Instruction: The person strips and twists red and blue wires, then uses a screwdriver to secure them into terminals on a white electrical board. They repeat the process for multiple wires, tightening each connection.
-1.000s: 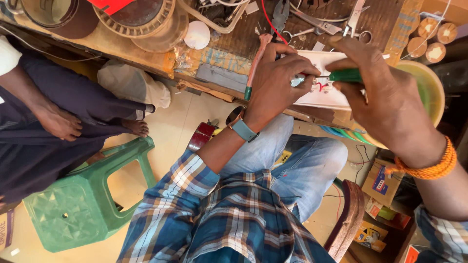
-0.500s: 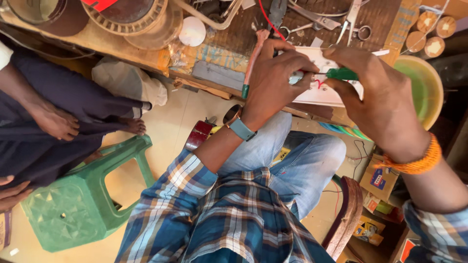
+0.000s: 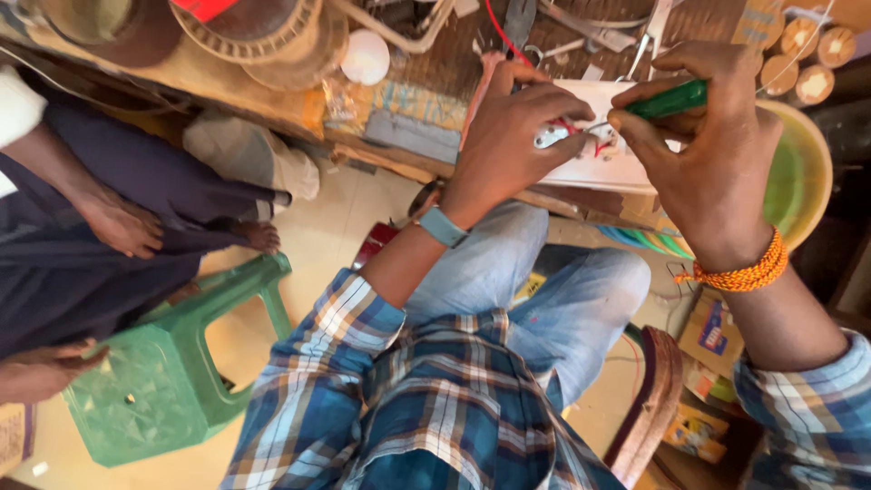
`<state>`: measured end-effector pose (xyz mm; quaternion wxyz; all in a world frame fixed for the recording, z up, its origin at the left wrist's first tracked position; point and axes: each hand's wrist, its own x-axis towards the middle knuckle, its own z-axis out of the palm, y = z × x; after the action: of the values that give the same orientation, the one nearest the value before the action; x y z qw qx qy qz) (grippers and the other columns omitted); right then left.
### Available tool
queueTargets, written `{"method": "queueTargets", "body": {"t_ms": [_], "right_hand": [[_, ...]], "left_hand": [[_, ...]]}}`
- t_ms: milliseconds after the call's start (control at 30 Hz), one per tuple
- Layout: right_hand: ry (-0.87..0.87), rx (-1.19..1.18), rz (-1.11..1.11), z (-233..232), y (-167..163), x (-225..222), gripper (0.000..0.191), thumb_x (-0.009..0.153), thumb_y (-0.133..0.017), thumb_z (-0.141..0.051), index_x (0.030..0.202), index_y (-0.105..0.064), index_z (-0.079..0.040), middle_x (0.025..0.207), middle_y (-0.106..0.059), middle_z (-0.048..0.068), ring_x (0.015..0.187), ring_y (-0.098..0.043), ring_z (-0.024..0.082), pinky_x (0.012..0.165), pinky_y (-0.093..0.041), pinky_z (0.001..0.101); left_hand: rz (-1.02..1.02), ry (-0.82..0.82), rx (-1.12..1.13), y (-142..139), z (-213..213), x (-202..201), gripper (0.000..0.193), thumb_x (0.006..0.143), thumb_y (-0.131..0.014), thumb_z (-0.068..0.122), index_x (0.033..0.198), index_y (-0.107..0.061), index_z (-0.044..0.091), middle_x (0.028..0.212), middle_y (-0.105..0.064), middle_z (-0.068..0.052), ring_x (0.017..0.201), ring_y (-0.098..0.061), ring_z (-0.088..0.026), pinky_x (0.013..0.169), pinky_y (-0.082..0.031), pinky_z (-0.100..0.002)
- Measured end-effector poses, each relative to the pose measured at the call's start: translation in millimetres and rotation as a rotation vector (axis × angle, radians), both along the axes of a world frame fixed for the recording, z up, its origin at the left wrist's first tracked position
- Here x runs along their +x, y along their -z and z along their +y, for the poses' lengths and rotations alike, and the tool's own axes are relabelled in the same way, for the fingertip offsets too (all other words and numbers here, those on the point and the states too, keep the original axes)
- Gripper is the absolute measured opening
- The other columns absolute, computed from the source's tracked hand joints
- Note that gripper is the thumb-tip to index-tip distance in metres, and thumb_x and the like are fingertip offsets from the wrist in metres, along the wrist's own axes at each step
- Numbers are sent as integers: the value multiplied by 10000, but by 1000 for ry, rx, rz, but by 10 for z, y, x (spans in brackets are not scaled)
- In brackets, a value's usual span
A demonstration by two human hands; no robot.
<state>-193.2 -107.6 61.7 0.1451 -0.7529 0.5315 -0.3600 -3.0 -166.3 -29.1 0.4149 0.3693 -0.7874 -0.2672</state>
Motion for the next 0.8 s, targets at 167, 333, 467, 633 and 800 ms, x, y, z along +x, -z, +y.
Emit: {"method": "queueTargets", "body": {"t_ms": [167, 333, 467, 633, 800], "right_hand": [[77, 39, -387, 339, -69, -142, 426, 1064, -763, 67, 1362, -467, -3, 1242, -622, 60, 1143, -759, 186, 927, -618, 240], [167, 112, -70, 741, -239, -210, 196, 1177, -597, 216, 1286, -563, 56, 1181, -686, 261, 1009, -653, 371, 935, -528, 414], [157, 72, -410, 782, -319, -122, 225, 1096, -521, 128, 1299, -498, 35, 1223, -653, 153, 1162, -687, 249, 1094, -566, 340], [262, 24, -450, 659, -323, -28, 240, 967, -526, 32, 1191, -583, -32, 1182, -655, 68, 1049, -686, 177, 869, -554, 293], [82, 43, -22, 385, -146, 178, 250, 964, -763, -39, 1202, -684, -40, 1154, -705, 93, 969, -687, 278, 852, -529, 389]], "left_hand": [[-46, 151, -95, -112, -290, 466, 404, 980, -759, 274, 1360, -655, 186, 1452, -600, -49, 1297, -601, -250, 1125, -453, -410], [-402, 190, -79, -115, -518, 690, 577, 884, -736, 132, 1438, -590, 203, 1531, -518, -54, 1133, -666, -285, 899, -552, -425], [-364, 180, -111, -123, -461, 718, 509, 931, -797, 198, 1404, -611, 218, 1438, -584, -8, 1205, -646, -273, 971, -548, -415], [-283, 175, -23, -132, -368, 806, 440, 914, -772, 209, 1341, -670, 182, 1154, -634, -24, 1037, -651, -249, 898, -541, -411], [-331, 71, -156, -205, -422, 801, 139, 952, -751, 234, 1070, -765, 162, 994, -661, -11, 918, -678, -242, 743, -538, -394]]}}
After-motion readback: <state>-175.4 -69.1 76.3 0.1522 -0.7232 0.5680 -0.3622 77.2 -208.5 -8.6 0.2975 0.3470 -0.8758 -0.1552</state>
